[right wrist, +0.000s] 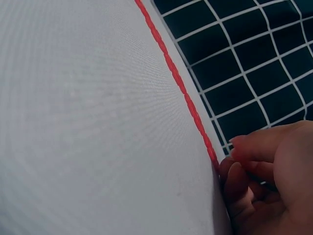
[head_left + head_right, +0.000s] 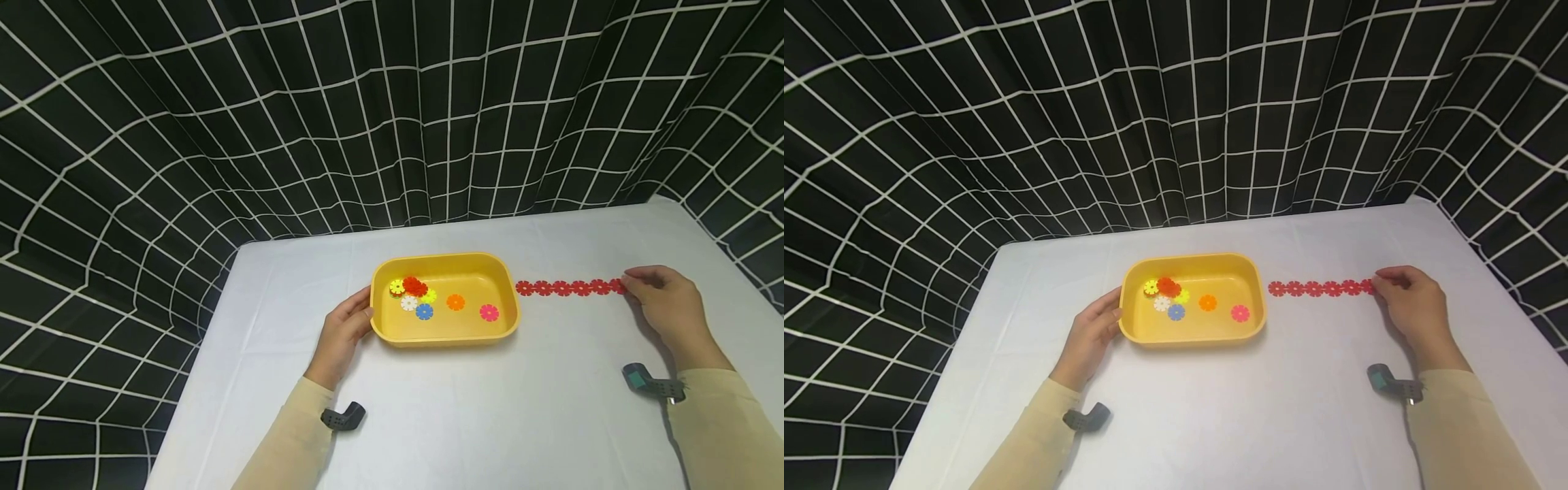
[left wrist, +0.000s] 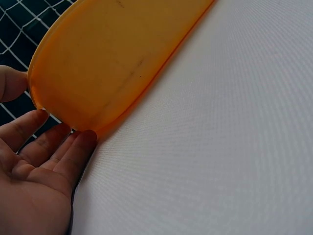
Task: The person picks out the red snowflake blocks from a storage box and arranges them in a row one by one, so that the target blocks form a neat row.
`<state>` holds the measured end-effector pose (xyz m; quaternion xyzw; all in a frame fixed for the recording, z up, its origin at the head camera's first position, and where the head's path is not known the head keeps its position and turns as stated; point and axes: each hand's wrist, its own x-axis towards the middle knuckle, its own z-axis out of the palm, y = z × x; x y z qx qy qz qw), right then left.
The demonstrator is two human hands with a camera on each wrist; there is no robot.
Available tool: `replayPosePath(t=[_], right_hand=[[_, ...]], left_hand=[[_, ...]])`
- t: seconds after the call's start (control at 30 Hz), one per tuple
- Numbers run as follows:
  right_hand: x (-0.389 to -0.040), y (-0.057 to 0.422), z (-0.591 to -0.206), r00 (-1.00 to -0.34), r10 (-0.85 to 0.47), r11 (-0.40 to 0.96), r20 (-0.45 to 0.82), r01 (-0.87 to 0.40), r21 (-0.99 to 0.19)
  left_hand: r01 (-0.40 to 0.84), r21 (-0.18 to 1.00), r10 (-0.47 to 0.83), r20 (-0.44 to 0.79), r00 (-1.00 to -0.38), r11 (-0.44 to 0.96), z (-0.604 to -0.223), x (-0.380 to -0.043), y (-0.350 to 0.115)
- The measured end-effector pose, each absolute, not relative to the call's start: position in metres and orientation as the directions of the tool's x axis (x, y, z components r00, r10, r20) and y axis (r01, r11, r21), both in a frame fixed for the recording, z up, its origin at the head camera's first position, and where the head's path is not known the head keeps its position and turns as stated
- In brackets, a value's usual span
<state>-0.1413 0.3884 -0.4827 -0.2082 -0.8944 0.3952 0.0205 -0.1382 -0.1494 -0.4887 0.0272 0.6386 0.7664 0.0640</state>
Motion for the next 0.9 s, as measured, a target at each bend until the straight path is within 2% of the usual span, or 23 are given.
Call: replayPosePath(t=[0.43,0.9], right_hand=[[-0.1424,0.39,-0.4864,-0.94,0.328,0.652,-0.088,0.293,-0.699],[-0.143,0.3838,-0.4872,-0.933,0.357,0.677,-0.047,0.293,-0.676]], left_hand=[[-0.061,0.984,0.129,-0.04,-0.991,-0.17,-0.4882,-0.1378,-0.1489],[-0.053,0.987,0.129,-0.033,-0.991,-0.152,-0.4867,-0.1366,-0.1481]])
